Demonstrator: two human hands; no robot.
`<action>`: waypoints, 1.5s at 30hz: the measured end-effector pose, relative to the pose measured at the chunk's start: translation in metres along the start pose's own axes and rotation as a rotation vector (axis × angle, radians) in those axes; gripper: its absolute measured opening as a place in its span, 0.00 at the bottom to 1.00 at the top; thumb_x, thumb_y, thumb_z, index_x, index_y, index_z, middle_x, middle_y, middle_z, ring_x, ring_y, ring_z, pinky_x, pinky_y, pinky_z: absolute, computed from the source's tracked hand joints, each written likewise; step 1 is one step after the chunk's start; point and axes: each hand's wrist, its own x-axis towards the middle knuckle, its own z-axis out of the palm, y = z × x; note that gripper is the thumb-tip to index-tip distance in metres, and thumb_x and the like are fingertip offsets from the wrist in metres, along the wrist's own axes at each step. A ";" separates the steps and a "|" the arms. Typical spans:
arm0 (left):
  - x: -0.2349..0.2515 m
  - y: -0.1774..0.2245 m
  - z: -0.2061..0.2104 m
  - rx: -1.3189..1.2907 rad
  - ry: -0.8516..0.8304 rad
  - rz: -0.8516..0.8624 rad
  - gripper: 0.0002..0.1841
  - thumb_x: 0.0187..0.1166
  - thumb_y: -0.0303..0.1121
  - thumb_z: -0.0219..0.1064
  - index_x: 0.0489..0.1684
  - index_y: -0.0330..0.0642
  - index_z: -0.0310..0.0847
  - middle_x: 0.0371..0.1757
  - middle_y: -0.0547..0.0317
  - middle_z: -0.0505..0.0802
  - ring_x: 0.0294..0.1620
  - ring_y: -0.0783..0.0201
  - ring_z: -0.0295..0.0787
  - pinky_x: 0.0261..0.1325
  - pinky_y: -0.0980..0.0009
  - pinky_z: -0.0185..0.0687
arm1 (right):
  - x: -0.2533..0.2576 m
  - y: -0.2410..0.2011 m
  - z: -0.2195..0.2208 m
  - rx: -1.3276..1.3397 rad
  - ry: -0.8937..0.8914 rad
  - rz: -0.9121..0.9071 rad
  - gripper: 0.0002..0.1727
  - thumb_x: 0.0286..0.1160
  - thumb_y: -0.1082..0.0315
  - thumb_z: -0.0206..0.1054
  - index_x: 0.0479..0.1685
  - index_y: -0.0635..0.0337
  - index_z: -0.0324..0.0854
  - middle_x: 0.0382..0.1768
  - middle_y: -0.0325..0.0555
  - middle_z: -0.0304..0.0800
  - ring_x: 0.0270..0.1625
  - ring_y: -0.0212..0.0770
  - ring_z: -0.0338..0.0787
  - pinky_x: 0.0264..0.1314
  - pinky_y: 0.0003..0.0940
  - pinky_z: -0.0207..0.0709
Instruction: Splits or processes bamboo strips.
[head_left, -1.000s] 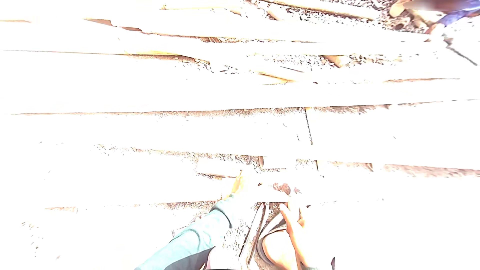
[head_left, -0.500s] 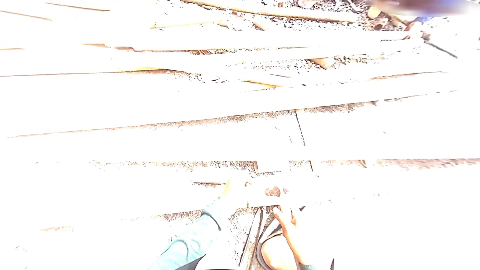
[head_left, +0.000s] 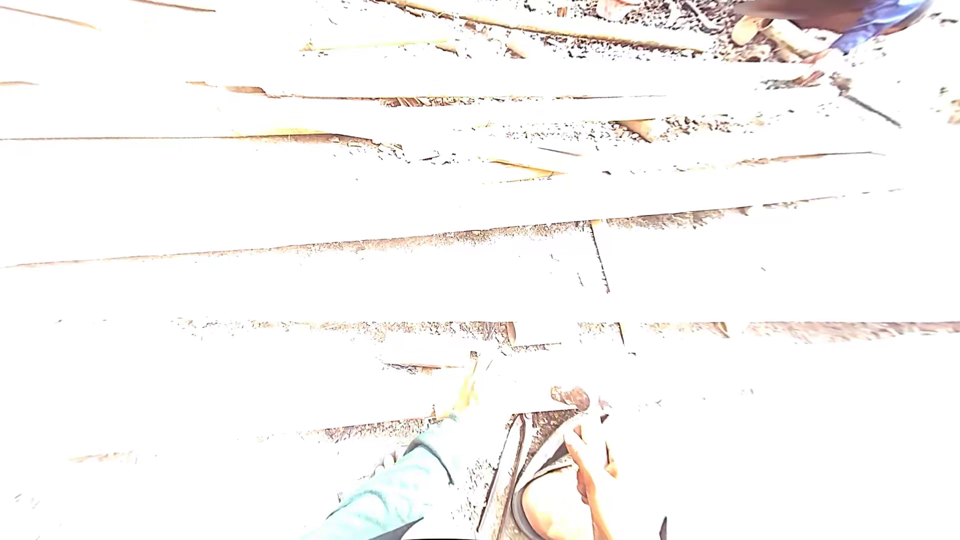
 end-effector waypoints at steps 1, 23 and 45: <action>-0.003 0.006 -0.007 0.039 -0.033 -0.001 0.21 0.83 0.40 0.63 0.73 0.47 0.84 0.76 0.46 0.85 0.81 0.43 0.74 0.82 0.43 0.65 | -0.001 -0.002 0.001 0.008 0.005 -0.009 0.11 0.77 0.68 0.68 0.50 0.67 0.78 0.18 0.36 0.77 0.15 0.27 0.74 0.20 0.24 0.72; -0.010 0.013 -0.020 -0.150 0.184 -0.058 0.14 0.82 0.37 0.62 0.50 0.44 0.94 0.56 0.53 0.96 0.67 0.55 0.88 0.79 0.59 0.75 | -0.008 -0.018 0.015 -0.217 0.108 -0.579 0.17 0.76 0.67 0.64 0.54 0.74 0.82 0.43 0.45 0.90 0.49 0.23 0.87 0.57 0.17 0.80; -0.004 0.016 -0.028 -0.126 0.038 -0.173 0.16 0.84 0.35 0.59 0.57 0.40 0.91 0.64 0.47 0.92 0.72 0.52 0.85 0.82 0.58 0.71 | 0.003 -0.012 0.017 -0.440 0.129 -0.658 0.19 0.76 0.64 0.61 0.54 0.71 0.87 0.45 0.54 0.92 0.50 0.38 0.90 0.58 0.32 0.81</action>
